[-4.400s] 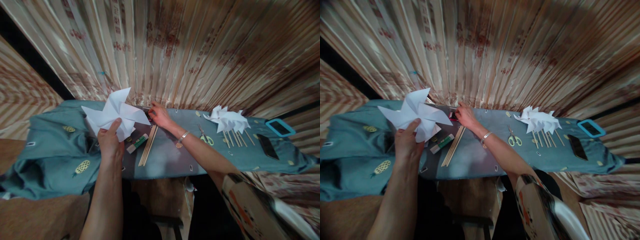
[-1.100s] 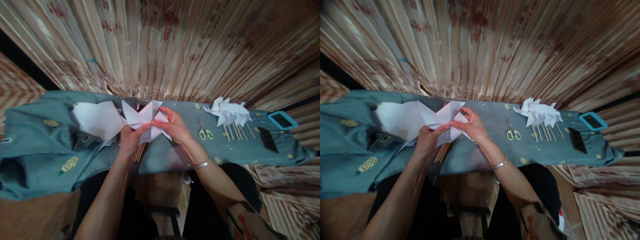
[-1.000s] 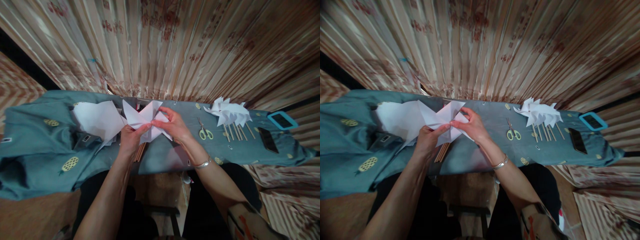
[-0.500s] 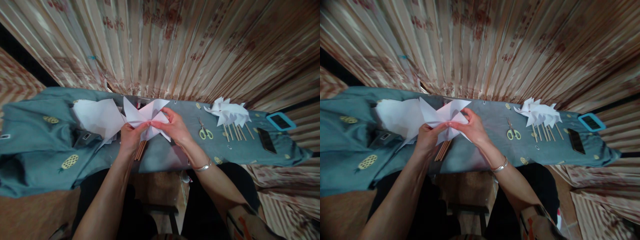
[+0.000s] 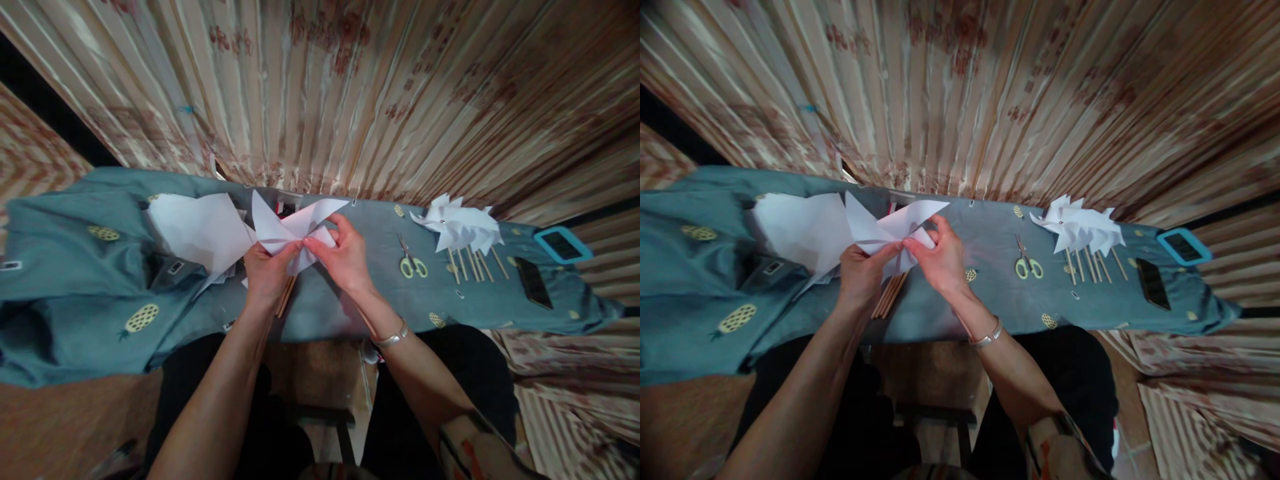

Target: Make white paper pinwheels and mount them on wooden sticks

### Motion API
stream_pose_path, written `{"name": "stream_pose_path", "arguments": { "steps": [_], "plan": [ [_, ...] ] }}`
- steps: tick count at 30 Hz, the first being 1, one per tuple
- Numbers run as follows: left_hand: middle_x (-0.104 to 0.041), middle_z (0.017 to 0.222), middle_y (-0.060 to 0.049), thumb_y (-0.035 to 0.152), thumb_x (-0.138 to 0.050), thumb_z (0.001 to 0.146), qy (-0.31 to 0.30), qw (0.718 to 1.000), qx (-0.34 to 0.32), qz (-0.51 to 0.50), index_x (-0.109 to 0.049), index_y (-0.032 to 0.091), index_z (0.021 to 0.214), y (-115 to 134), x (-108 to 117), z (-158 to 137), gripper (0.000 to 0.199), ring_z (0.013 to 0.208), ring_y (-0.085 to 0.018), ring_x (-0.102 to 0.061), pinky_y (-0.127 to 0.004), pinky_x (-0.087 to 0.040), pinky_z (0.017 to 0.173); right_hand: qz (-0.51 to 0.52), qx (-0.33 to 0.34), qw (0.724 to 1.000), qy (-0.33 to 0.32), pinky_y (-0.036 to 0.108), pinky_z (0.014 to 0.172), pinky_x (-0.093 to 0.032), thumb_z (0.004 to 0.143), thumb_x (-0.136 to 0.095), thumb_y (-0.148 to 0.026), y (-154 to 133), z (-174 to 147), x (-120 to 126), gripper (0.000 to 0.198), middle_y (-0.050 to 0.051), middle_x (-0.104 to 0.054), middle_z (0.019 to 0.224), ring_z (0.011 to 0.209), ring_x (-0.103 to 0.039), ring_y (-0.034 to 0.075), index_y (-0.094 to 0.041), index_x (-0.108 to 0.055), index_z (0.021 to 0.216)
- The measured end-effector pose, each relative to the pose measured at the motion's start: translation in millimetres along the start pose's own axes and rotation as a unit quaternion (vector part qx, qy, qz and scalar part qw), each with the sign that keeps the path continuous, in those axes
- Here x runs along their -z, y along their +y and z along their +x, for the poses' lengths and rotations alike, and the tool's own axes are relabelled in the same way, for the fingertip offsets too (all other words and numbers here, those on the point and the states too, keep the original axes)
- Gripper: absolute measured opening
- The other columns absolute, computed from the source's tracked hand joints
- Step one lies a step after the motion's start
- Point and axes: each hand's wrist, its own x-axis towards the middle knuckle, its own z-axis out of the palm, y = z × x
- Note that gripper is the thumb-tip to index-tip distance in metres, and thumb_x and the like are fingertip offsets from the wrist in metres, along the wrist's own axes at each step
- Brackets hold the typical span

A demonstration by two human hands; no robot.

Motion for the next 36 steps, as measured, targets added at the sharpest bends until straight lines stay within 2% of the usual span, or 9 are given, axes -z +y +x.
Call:
{"name": "stream_pose_path", "arguments": {
  "steps": [3,4,8,13,21,26,30,32,36],
  "plan": [
    [-0.075,0.077,-0.006,0.028,-0.083,0.053,0.0,1.0,0.005,0.014,-0.074,0.013,0.075,1,0,0,0.028,0.067,-0.018,-0.066,-0.031,-0.054,0.069,0.041,-0.018,0.999,0.005,0.038,0.072,-0.059,0.06,-0.082,-0.048,-2,2,3,0.072,0.004,-0.075,0.088,0.076,-0.071,0.023,-0.021,-0.052,0.119],
    [-0.075,0.077,-0.006,0.029,-0.083,0.053,-0.002,1.0,0.008,0.017,-0.074,0.012,0.075,1,0,0,0.029,0.067,-0.018,-0.066,-0.031,-0.054,0.068,0.057,-0.029,0.998,-0.011,0.038,0.07,-0.059,0.057,-0.083,-0.048,-4,3,5,0.073,0.004,-0.075,0.087,0.074,-0.071,0.023,-0.022,-0.053,0.118],
    [-0.075,0.076,-0.006,0.03,-0.086,0.047,-0.021,0.999,0.02,0.021,-0.073,0.012,0.071,4,-1,-2,0.033,0.068,-0.019,-0.065,-0.031,-0.053,0.068,0.108,-0.074,0.989,-0.062,0.038,0.065,-0.06,0.05,-0.087,-0.046,-12,6,11,0.071,0.001,-0.074,0.08,0.067,-0.071,0.022,-0.023,-0.057,0.111],
    [-0.074,0.074,-0.006,0.028,-0.088,0.044,-0.028,0.999,0.024,0.003,-0.073,0.011,0.07,5,-3,-5,0.034,0.067,-0.018,-0.064,-0.03,-0.052,0.069,0.143,-0.078,0.985,-0.058,0.039,0.067,-0.061,0.045,-0.089,-0.042,-13,6,7,0.069,-0.002,-0.073,0.075,0.066,-0.071,0.022,-0.023,-0.057,0.103],
    [-0.075,0.079,-0.006,0.029,-0.086,0.053,-0.032,0.999,0.019,-0.018,-0.074,0.012,0.075,-1,-2,-3,0.031,0.069,-0.018,-0.066,-0.03,-0.052,0.071,0.116,-0.065,0.991,-0.029,0.04,0.072,-0.06,0.05,-0.086,-0.043,-10,6,3,0.068,0.002,-0.075,0.086,0.077,-0.072,0.024,-0.024,-0.052,0.105],
    [-0.074,0.076,-0.005,0.024,-0.087,0.049,-0.02,0.999,0.011,-0.033,-0.072,0.012,0.071,-2,-2,-4,0.029,0.075,-0.02,-0.068,-0.032,-0.053,0.077,0.085,-0.032,0.996,-0.023,0.038,0.072,-0.059,0.061,-0.079,-0.049,-3,4,-3,0.058,0.001,-0.074,0.085,0.076,-0.071,0.022,-0.024,-0.054,0.106],
    [-0.074,0.074,-0.005,0.025,-0.087,0.047,-0.004,0.999,0.017,-0.031,-0.072,0.012,0.071,-3,-2,-3,0.031,0.076,-0.021,-0.068,-0.032,-0.053,0.077,0.083,-0.016,0.996,-0.021,0.038,0.071,-0.058,0.061,-0.079,-0.051,-1,4,-6,0.054,0.001,-0.073,0.08,0.07,-0.069,0.021,-0.023,-0.056,0.102],
    [-0.074,0.074,-0.005,0.025,-0.086,0.047,0.0,0.999,0.019,-0.037,-0.072,0.012,0.072,-2,-2,-2,0.031,0.073,-0.02,-0.067,-0.032,-0.053,0.076,0.08,-0.012,0.996,-0.029,0.038,0.071,-0.059,0.06,-0.08,-0.05,-3,5,-3,0.056,0.001,-0.073,0.083,0.073,-0.07,0.021,-0.023,-0.057,0.103],
    [-0.074,0.073,-0.004,0.024,-0.084,0.05,0.004,0.998,0.033,-0.048,-0.072,0.013,0.074,0,-2,0,0.029,0.066,-0.017,-0.065,-0.03,-0.053,0.07,0.055,-0.012,0.996,-0.064,0.039,0.076,-0.059,0.06,-0.082,-0.042,-7,6,8,0.07,0.002,-0.075,0.091,0.081,-0.071,0.023,-0.025,-0.053,0.12]
  ]
}}
